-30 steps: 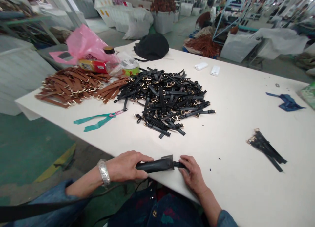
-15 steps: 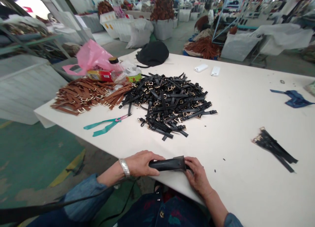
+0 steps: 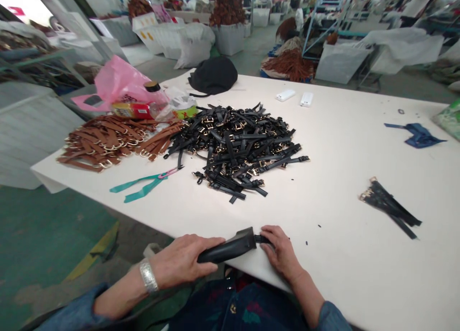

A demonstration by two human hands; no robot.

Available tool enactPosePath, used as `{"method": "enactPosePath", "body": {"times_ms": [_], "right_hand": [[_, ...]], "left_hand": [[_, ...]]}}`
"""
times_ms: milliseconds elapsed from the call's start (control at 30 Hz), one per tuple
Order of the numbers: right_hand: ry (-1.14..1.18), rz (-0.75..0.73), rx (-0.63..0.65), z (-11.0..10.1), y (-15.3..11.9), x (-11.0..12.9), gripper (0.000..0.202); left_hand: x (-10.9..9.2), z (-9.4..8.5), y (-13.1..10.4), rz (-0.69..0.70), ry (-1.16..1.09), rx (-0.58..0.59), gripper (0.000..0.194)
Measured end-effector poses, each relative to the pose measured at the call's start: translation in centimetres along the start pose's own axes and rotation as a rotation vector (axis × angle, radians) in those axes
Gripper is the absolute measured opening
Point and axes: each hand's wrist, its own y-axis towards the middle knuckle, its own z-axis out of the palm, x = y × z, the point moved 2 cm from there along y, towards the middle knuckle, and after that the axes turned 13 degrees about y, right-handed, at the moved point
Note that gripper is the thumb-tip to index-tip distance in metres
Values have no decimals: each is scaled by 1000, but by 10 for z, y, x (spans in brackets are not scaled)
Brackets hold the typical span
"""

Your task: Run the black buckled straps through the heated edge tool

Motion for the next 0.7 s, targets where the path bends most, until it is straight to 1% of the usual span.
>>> {"method": "enactPosePath", "body": {"times_ms": [100, 200, 267, 367, 500, 600, 700], "right_hand": [[20, -4, 12, -2, 0, -1, 34], [25, 1, 33, -4, 1, -1, 36], [27, 3, 43, -4, 2, -1, 36], [24, 0, 42, -5, 2, -1, 36], [18, -2, 28, -4, 2, -1, 35], [22, 0, 20, -4, 2, -1, 35], [23, -2, 21, -4, 2, -1, 35]], "left_hand": [[-16, 0, 4, -6, 32, -8, 52], [-21, 0, 8, -16, 44, -14, 54], [-16, 2, 10, -23, 0, -24, 54], [-4, 6, 12, 7, -139, -39, 50], [13, 10, 7, 18, -267, -62, 45], [25, 11, -1, 0, -290, -49, 47], [33, 13, -7, -13, -247, -21, 53]]}}
